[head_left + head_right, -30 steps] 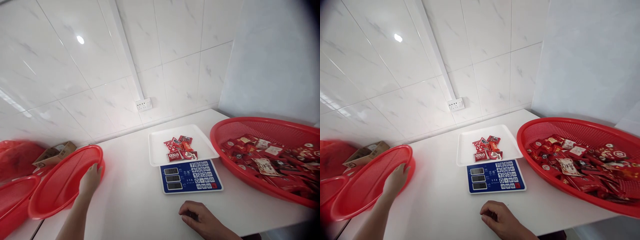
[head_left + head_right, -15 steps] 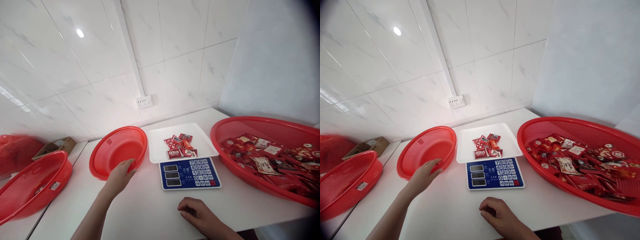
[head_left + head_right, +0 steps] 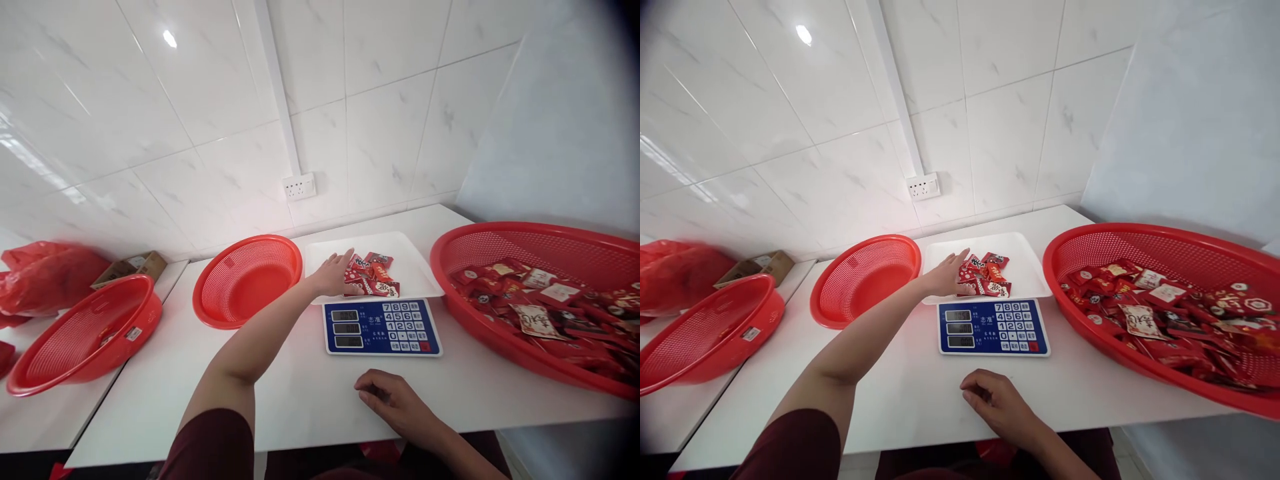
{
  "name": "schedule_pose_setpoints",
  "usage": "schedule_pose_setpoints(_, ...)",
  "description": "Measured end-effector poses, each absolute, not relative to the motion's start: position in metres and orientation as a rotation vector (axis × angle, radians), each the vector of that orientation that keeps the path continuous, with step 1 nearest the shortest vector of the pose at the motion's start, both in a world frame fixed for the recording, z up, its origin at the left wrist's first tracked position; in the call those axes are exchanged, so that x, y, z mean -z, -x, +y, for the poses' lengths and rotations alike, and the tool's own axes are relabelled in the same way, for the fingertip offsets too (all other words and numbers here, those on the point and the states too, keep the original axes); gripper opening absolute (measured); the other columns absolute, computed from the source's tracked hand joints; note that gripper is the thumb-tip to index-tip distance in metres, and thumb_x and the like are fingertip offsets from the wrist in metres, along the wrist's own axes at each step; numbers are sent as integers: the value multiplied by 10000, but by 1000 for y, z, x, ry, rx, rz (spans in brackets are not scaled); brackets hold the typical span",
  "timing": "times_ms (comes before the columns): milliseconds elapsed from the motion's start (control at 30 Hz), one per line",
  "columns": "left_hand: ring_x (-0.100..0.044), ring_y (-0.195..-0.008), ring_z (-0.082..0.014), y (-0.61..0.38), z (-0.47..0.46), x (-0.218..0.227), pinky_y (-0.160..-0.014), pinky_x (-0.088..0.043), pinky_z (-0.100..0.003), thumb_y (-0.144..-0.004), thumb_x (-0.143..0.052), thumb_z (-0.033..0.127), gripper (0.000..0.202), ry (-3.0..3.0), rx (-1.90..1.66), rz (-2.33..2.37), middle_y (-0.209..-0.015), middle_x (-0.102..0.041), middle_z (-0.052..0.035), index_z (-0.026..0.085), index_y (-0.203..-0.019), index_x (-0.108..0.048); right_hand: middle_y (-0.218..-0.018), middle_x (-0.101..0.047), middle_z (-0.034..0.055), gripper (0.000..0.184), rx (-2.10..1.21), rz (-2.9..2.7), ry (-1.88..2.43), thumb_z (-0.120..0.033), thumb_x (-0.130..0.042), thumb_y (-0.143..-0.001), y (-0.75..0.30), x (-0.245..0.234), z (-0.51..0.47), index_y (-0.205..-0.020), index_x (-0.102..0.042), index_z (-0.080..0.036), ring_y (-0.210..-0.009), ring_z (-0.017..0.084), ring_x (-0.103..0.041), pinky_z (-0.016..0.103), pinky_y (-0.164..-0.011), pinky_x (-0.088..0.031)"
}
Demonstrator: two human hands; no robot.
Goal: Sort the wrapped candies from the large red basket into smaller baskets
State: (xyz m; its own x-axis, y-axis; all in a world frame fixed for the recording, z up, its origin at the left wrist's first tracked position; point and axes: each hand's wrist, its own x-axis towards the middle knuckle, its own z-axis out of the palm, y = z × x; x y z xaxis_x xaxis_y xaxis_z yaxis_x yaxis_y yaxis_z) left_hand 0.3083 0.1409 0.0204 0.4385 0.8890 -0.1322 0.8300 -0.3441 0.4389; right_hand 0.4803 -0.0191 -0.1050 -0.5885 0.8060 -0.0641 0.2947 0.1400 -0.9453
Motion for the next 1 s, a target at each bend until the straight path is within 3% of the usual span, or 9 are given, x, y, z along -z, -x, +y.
schedule_pose_setpoints(100, -467, -1261, -319, -308, 152, -15, -998, -407, -426, -696, -698, 461, 1052, -2231, -190, 1462, -1417, -439, -188, 167, -1494, -79, -874, -647, 56, 245, -1445, -1969, 1046, -367, -482, -852, -480, 102, -19, -885, -637, -181, -806, 171, -576, 273, -716, -451)
schedule_pose_setpoints(200, -587, -1084, -265, -306, 151, -12, -906, -457, -380, -766, -627, 314, 898, -2228, -240, 1491, -1262, -574, -149, 189, -1488, -107, -877, -649, 53, 233, -1447, -1987, 1028, -358, -483, -845, -481, 97, -19, -871, -635, -184, -800, 167, -572, 265, -698, -446)
schedule_pose_setpoints(400, -593, -1027, -216, -303, 139, -9, -894, -449, -339, -818, -541, 164, 710, -2217, -393, 1565, -1127, -636, -67, 248, -1454, -235, -858, -646, 49, 233, -1460, -1974, 1036, -371, -483, -847, -481, 97, -19, -854, -626, -188, -783, 164, -571, 259, -685, -446)
schedule_pose_setpoints(567, -596, -1002, -177, -294, 134, -14, -874, -475, -292, -782, -564, 61, 532, -2133, -544, 1646, -1157, -621, -53, 246, -1277, -507, -836, -644, 45, 257, -1451, -1970, 1058, -398, -479, -856, -480, 102, -18, -874, -635, -194, -764, 161, -570, 260, -691, -453)
schedule_pose_setpoints(700, -593, -1010, -180, -283, 133, -19, -868, -506, -360, -855, -590, 190, 237, -2053, -679, 1706, -1171, -603, -74, 180, -1091, -604, -876, -652, 58, 270, -1460, -1977, 1052, -406, -469, -857, -480, 101, -17, -873, -631, -191, -810, 173, -583, 276, -742, -462)
schedule_pose_setpoints(767, -601, -991, -183, -279, 132, -21, -834, -525, -384, -881, -573, 248, 215, -2021, -735, 1740, -1158, -602, -80, 159, -1076, -600, -883, -654, 63, 274, -1464, -1982, 1049, -405, -464, -857, -480, 100, -17, -871, -630, -187, -824, 178, -585, 286, -763, -462)
schedule_pose_setpoints(900, -612, -975, -165, -261, 130, -35, -818, -531, -308, -835, -522, 85, 290, -1992, -830, 1842, -1131, -627, -57, 198, -1089, -603, -874, -651, 65, 280, -1462, -1985, 1056, -408, -464, -851, -480, 96, -18, -868, -628, -182, -816, 180, -583, 288, -748, -461)
schedule_pose_setpoints(1000, -586, -1057, -186, -233, 126, -53, -878, -509, -317, -804, -437, 33, 382, -2011, -873, 1956, -1191, -606, -53, 222, -1092, -603, -841, -641, 57, 275, -1459, -1986, 1065, -405, -465, -850, -480, 96, -18, -855, -628, -183, -782, 175, -576, 282, -721, -458)
